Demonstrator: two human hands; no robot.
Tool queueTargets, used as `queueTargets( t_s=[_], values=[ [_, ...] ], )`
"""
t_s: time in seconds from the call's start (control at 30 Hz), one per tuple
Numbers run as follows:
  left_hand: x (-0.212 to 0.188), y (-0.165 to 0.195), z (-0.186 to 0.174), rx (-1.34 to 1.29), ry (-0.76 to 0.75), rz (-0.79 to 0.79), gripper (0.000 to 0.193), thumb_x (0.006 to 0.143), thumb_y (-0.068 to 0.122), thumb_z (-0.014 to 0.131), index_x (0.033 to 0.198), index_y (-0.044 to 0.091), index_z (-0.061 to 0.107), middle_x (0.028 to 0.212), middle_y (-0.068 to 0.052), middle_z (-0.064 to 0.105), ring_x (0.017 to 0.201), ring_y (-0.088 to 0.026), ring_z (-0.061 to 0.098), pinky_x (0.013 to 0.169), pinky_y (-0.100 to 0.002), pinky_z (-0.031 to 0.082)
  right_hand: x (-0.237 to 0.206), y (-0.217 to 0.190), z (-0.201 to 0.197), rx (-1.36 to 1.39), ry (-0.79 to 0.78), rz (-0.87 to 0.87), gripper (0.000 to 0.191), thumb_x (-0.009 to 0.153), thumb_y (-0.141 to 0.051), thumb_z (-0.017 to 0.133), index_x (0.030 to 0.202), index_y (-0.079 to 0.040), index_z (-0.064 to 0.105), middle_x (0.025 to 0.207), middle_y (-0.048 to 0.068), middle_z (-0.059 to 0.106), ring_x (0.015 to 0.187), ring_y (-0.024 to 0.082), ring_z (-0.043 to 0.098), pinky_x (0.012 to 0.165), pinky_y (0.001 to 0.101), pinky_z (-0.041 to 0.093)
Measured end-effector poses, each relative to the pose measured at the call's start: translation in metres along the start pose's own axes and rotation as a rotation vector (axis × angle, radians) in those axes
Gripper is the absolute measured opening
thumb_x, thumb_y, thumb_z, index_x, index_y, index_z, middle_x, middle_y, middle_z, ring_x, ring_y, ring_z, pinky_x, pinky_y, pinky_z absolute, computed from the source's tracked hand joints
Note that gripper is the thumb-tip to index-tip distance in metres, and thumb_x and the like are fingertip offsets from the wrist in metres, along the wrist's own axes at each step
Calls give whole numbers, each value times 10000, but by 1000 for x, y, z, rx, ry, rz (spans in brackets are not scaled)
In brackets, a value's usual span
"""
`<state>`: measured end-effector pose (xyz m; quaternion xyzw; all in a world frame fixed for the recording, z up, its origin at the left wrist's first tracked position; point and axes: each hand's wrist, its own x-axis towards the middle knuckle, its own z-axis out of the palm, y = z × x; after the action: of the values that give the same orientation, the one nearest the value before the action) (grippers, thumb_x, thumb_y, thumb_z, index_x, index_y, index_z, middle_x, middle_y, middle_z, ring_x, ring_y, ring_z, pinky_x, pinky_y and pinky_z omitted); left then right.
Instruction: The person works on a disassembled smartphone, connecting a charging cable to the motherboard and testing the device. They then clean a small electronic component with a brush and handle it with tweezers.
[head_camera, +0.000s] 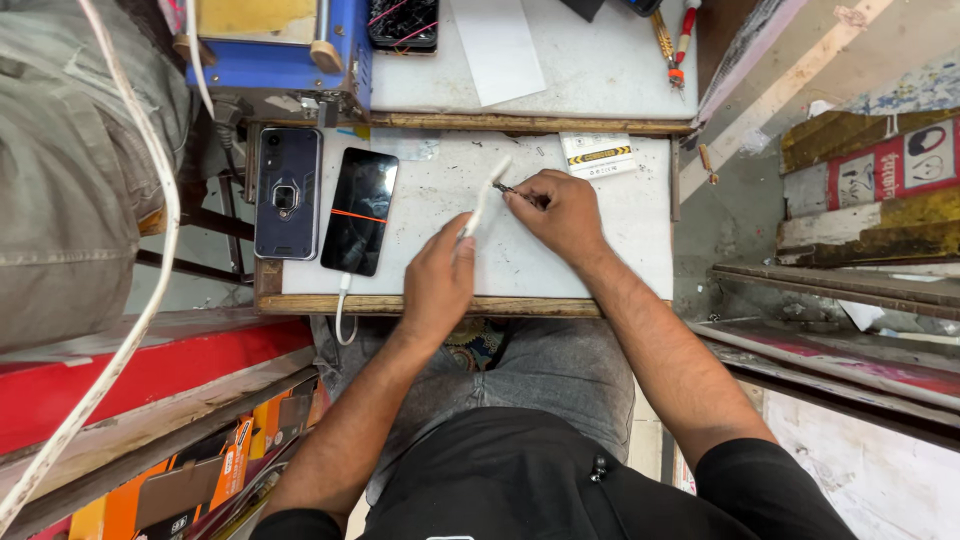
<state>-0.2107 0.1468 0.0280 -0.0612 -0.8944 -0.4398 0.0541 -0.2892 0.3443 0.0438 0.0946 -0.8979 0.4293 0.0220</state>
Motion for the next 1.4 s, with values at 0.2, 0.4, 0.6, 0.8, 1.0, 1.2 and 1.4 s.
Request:
queueTargets(
  t_s=[0.2,0.4,0.6,0.8,1.0,1.2,1.4],
  values=[
    [-2,13,12,272,-10,65,403,1022,174,580,1402,41,551,1010,-132,709,760,-251,741,604,-368,602,-2,0,-1,83,19,-33,108,875,-168,827,872,-63,800,773,34,739,613,83,622,545,238,485],
    [-6,11,13,315,0,97,390,1022,178,591,1391,54,568,975,-103,701,736,-253,734,586,-371,591,-2,6,-1,120,7,-51,92,882,-169,826,890,-80,804,802,33,757,655,70,654,580,220,514],
    [-8,10,14,329,39,126,364,1034,186,591,1374,56,583,965,-100,701,737,-255,734,595,-371,597,0,4,-2,194,-11,-23,103,892,-180,834,918,-83,810,776,25,755,644,58,631,569,216,490],
    [-7,9,13,304,-33,151,386,1036,169,567,1389,11,562,977,-132,709,734,-255,740,601,-369,611,-2,4,-4,193,-12,-17,102,894,-163,832,925,-68,810,756,21,749,631,48,617,559,214,484],
    [-3,8,6,125,-78,97,368,1052,173,542,1384,14,546,1046,-171,737,834,-273,765,678,-382,630,-1,1,-6,191,-25,23,104,889,-167,835,917,-69,815,740,21,746,597,48,594,527,216,463],
    [-4,9,4,68,-73,49,371,1037,165,551,1385,38,543,1045,-193,740,891,-349,758,739,-442,612,-2,2,-7,205,5,23,112,889,-170,834,887,-60,811,736,23,754,603,47,615,542,210,480],
    [-4,8,8,119,-37,86,368,1027,150,579,1372,27,541,1091,-203,734,913,-352,756,746,-440,618,-1,3,-5,211,14,8,116,880,-174,838,891,-61,812,754,24,759,620,52,624,556,215,491]
  ],
)
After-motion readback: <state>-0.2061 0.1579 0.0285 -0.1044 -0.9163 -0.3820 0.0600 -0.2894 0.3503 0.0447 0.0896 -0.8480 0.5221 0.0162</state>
